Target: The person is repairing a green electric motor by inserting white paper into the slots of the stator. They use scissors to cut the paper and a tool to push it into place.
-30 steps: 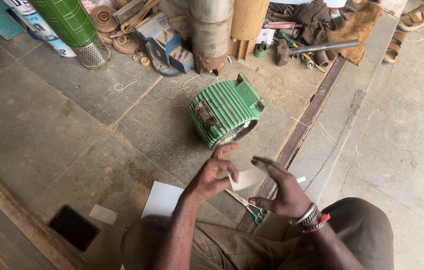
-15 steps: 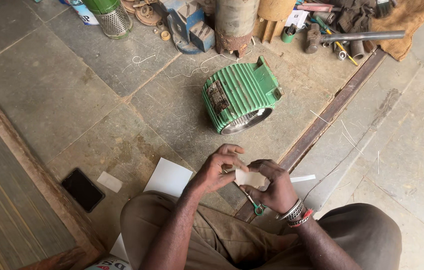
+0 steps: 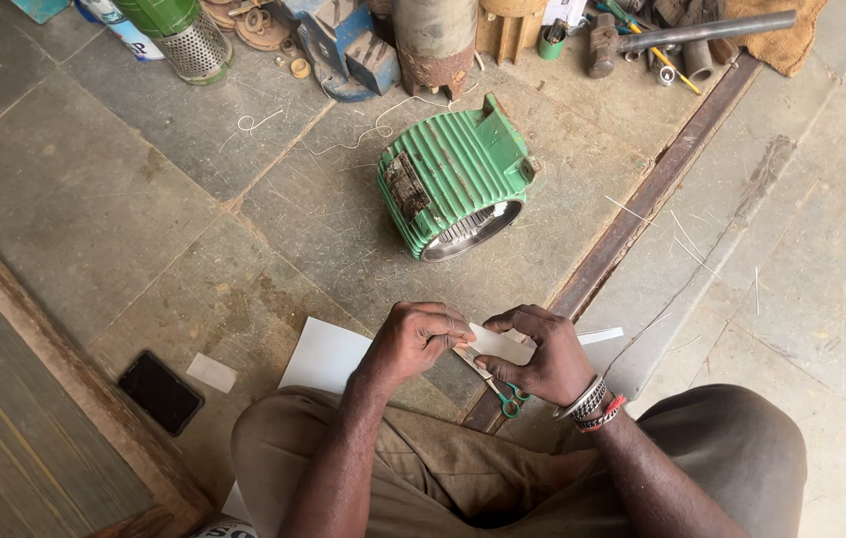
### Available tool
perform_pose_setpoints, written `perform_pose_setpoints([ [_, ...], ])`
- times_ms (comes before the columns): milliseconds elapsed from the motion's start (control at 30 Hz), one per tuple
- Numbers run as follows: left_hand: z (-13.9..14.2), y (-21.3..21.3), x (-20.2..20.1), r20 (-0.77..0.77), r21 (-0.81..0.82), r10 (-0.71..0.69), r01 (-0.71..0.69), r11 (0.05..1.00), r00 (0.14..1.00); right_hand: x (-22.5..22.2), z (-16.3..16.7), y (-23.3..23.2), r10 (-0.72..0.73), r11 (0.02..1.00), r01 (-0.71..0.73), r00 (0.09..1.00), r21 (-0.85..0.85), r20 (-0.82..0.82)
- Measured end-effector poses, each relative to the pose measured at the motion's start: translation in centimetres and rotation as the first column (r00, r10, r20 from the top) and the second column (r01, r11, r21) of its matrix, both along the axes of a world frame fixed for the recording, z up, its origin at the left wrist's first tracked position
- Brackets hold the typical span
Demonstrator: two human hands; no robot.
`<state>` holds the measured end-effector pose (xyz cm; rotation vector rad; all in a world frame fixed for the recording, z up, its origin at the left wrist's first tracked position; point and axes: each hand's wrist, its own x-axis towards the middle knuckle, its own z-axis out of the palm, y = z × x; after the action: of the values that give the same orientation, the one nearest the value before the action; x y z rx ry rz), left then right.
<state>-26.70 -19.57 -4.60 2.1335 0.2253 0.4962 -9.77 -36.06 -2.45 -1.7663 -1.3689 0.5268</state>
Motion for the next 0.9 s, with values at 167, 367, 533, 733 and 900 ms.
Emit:
perform_pose_setpoints([
  [167, -0.5, 0.5, -0.1, -0.03, 0.014, -0.004, 0.004, 1.0, 1.0, -0.4, 0.2, 0.5, 0.036, 0.999, -0.037, 0.998, -0.026, -0.059],
  [367, -1.5, 1.2, -0.3, 0.014, -0.031, 0.029, -0.028, 0.999, 0.999, -0.2, -2.3, 1.0, -0.032, 0.999, 0.028, 0.995, -0.042, -0.099],
  [533, -5.0, 2.0, 0.8, -0.142, -0.256, 0.359, -0.385, 0.887, 0.922, 0.8, -7.8, 4.4, -0.302, 0.951, 0.291, 0.947, -0.099, -0.114],
  [733, -12.1, 2.7, 4.7, -0.412, -0.667, 0.361, -0.547, 0.507, 0.837, 1.6, -13.3, 12.5, -0.544, 0.838, 0.546, 0.83, -0.02, -0.125],
  [900, -16.5, 3.7, 6.8, -0.21, -0.87, 0.309, -0.322, 0.374, 0.927, 1.6, -14.6, 15.5, -0.569, 0.819, 0.574, 0.812, -0.003, -0.133],
])
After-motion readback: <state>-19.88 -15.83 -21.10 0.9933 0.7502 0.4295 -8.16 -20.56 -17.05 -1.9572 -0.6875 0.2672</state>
